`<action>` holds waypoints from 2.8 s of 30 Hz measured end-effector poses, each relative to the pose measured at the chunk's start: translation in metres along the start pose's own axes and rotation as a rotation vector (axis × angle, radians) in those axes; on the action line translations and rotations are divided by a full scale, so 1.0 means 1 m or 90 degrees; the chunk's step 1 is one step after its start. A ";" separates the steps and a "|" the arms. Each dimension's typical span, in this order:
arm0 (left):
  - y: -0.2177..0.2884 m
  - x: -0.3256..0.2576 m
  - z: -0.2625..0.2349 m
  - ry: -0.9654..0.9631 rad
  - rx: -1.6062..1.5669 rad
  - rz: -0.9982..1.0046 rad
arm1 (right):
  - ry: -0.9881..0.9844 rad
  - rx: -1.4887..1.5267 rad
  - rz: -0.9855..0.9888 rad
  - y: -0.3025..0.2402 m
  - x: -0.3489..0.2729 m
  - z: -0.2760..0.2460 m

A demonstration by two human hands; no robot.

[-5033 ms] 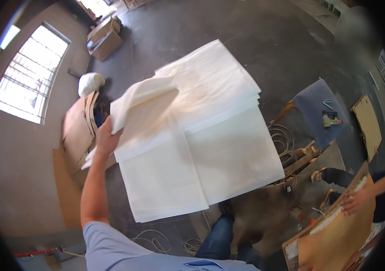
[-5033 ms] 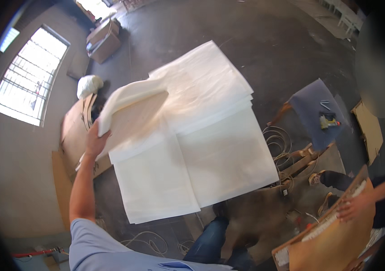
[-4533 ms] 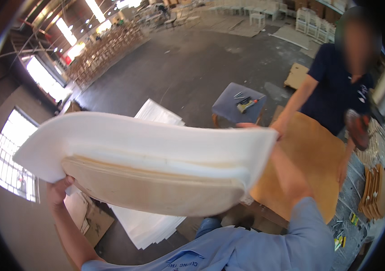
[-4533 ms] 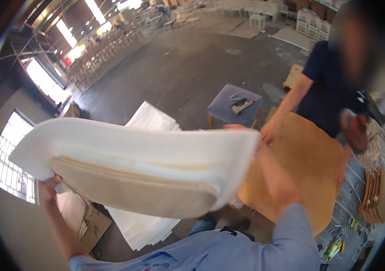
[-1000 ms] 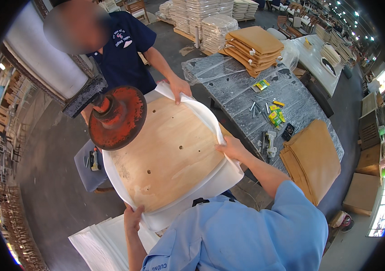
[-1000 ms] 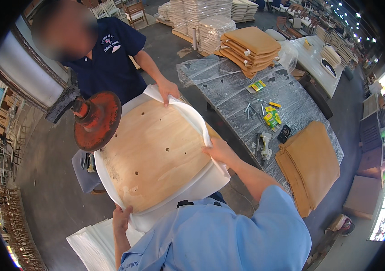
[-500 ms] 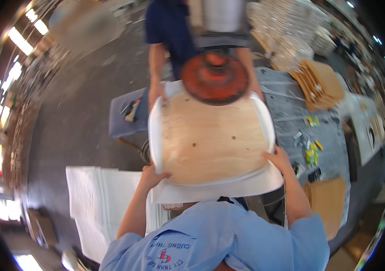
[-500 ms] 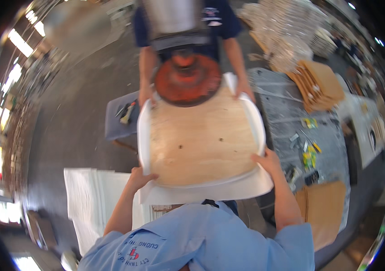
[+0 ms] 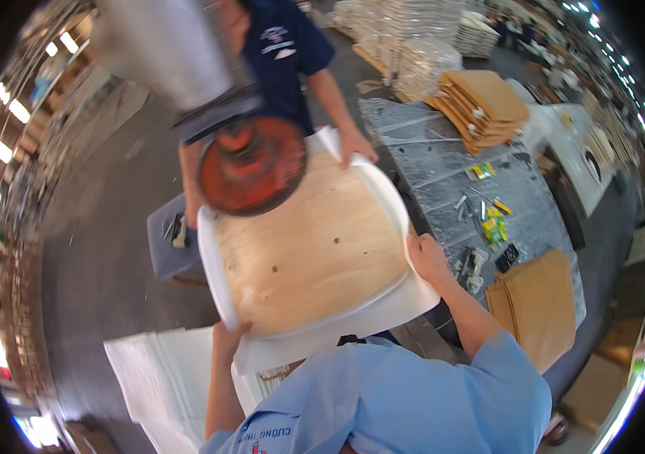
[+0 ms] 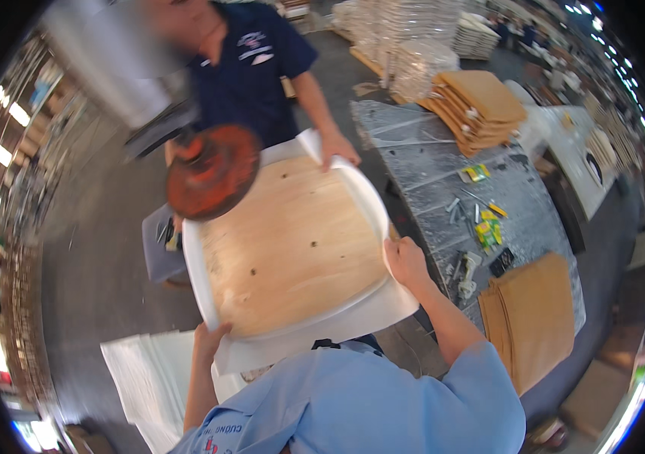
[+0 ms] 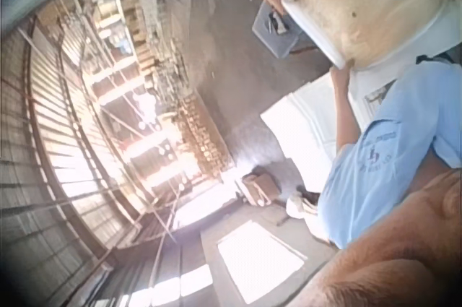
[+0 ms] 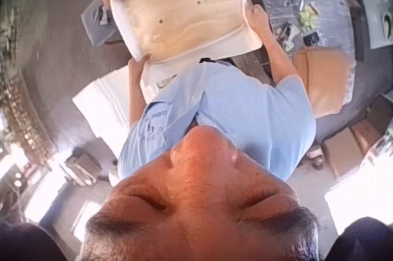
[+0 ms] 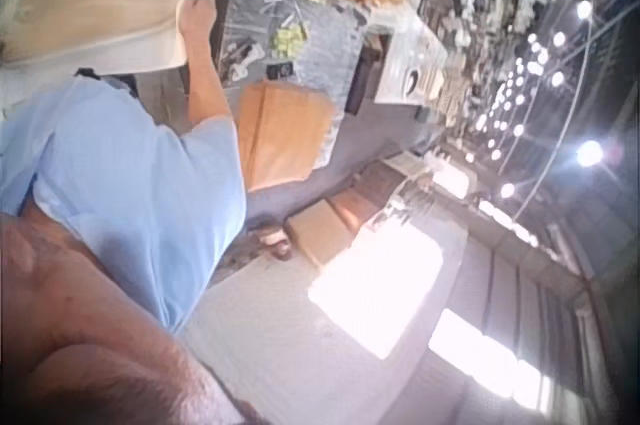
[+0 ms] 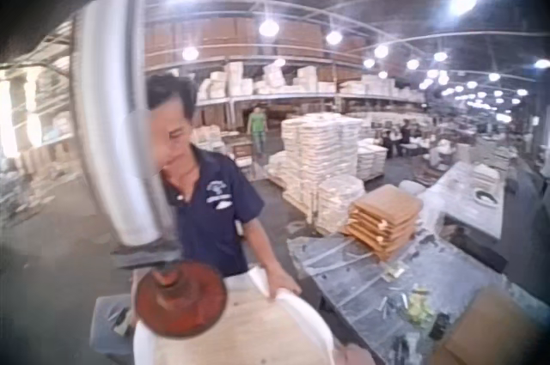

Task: The person uses a pneumatic staple gun to attach white fabric to the underside of a wooden chair seat. They then place a brown paper sheet over the seat and staple it in place. The process is repeated with additional layers of fabric and paper.

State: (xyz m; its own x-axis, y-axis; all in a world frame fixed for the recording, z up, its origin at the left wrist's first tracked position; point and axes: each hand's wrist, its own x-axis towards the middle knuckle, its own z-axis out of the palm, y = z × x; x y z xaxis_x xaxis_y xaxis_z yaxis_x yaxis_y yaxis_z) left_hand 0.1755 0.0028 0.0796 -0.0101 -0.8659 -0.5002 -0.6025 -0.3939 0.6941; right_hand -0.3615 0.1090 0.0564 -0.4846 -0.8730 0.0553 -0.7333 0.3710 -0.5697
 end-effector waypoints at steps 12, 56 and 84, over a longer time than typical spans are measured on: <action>0.020 -0.006 0.015 0.012 -0.073 -0.019 | -0.196 0.155 0.236 0.020 0.059 -0.018; -0.018 0.033 -0.001 -0.090 -0.362 -0.113 | -0.071 -0.182 0.017 -0.011 0.043 0.001; -0.061 0.030 0.004 -0.026 -0.360 -0.106 | -0.042 0.297 0.163 0.069 0.042 0.029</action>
State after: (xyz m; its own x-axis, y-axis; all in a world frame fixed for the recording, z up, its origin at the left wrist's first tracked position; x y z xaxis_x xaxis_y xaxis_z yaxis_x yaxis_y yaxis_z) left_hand 0.2088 0.0022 0.0209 0.0098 -0.7702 -0.6377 -0.0804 -0.6363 0.7673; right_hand -0.4187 0.0887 -0.0046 -0.5784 -0.7964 -0.1765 -0.2982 0.4079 -0.8629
